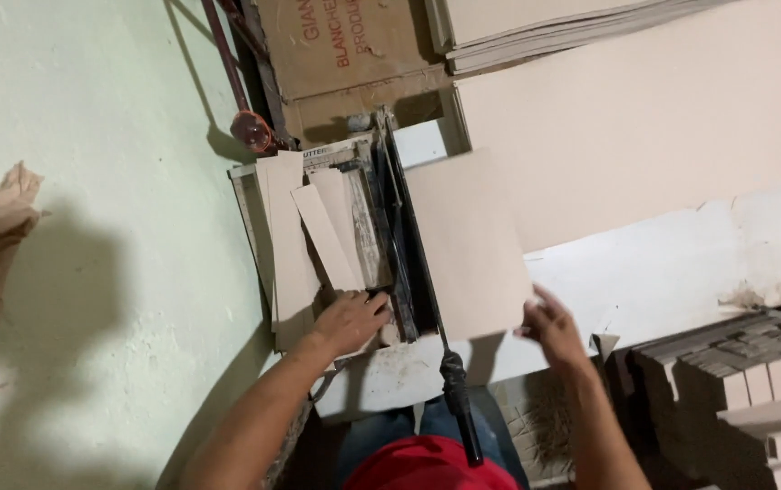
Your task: The person uses a manual paper cutter to trim sheets of paper one at a time. They align each sheet against the guide, press the cutting arm to slice, and then stack the trimmed pieces on the table.
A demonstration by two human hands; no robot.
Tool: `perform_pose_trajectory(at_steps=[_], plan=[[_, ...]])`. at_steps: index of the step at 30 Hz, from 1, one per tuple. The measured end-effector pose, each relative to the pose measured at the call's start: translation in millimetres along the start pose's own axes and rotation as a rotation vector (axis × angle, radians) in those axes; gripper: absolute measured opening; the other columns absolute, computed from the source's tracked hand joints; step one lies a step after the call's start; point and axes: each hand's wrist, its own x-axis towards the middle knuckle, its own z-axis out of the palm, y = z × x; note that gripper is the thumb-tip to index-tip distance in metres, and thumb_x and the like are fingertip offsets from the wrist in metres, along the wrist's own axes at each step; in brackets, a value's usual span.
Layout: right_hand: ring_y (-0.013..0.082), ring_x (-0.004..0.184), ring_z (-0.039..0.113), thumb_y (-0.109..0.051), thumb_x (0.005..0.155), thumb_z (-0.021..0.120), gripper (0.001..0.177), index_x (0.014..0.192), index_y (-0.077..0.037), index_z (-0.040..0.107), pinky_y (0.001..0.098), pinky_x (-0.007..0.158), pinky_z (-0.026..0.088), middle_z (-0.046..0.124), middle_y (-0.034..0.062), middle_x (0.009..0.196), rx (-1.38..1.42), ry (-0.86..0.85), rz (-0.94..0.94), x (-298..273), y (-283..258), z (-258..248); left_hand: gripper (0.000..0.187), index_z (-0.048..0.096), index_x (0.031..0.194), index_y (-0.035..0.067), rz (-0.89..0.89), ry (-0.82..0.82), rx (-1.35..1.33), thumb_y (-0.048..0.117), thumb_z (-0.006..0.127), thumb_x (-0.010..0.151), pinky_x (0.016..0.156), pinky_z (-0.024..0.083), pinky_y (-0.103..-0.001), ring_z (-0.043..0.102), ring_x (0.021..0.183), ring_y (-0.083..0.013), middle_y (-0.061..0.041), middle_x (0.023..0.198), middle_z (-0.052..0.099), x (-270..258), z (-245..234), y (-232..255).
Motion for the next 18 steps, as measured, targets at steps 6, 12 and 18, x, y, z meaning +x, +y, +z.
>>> perform_pose_trajectory(at_steps=[6, 12, 18], plan=[[0.0333, 0.094, 0.072, -0.017, 0.107, 0.055, 0.049, 0.155, -0.011, 0.047, 0.0480, 0.084, 0.063, 0.066, 0.0237, 0.116, -0.155, -0.034, -0.065, 17, 50, 45, 0.034, 0.057, 0.132, 0.011, -0.338, 0.328, -0.044, 0.032, 0.057, 0.105, 0.087, 0.042, -0.042, 0.056, 0.109, -0.0304, -0.017, 0.127, 0.053, 28, -17, -3], [0.0431, 0.107, 0.070, -0.013, 0.109, 0.050, 0.047, 0.156, -0.009, 0.044, 0.0533, 0.091, 0.061, 0.064, 0.0300, 0.122, -0.246, -0.017, -0.151, 21, 22, 71, 0.105, 0.010, 0.166, 0.016, -0.695, -0.145, -0.333, 0.061, 0.066, 0.090, 0.116, -0.005, -0.072, 0.011, 0.154, -0.0504, -0.033, 0.163, 0.024, 69, -112, 16], [0.0377, 0.099, 0.076, -0.016, 0.103, 0.057, 0.062, 0.161, -0.019, 0.035, 0.0554, 0.092, 0.060, 0.074, 0.0228, 0.119, -0.967, -0.029, -0.152, 33, 21, 58, 0.101, 0.018, 0.165, 0.008, -0.833, -0.390, -0.244, 0.058, 0.067, 0.093, 0.115, -0.009, -0.074, -0.005, 0.156, -0.0445, -0.029, 0.170, -0.004, 107, -74, 20]])
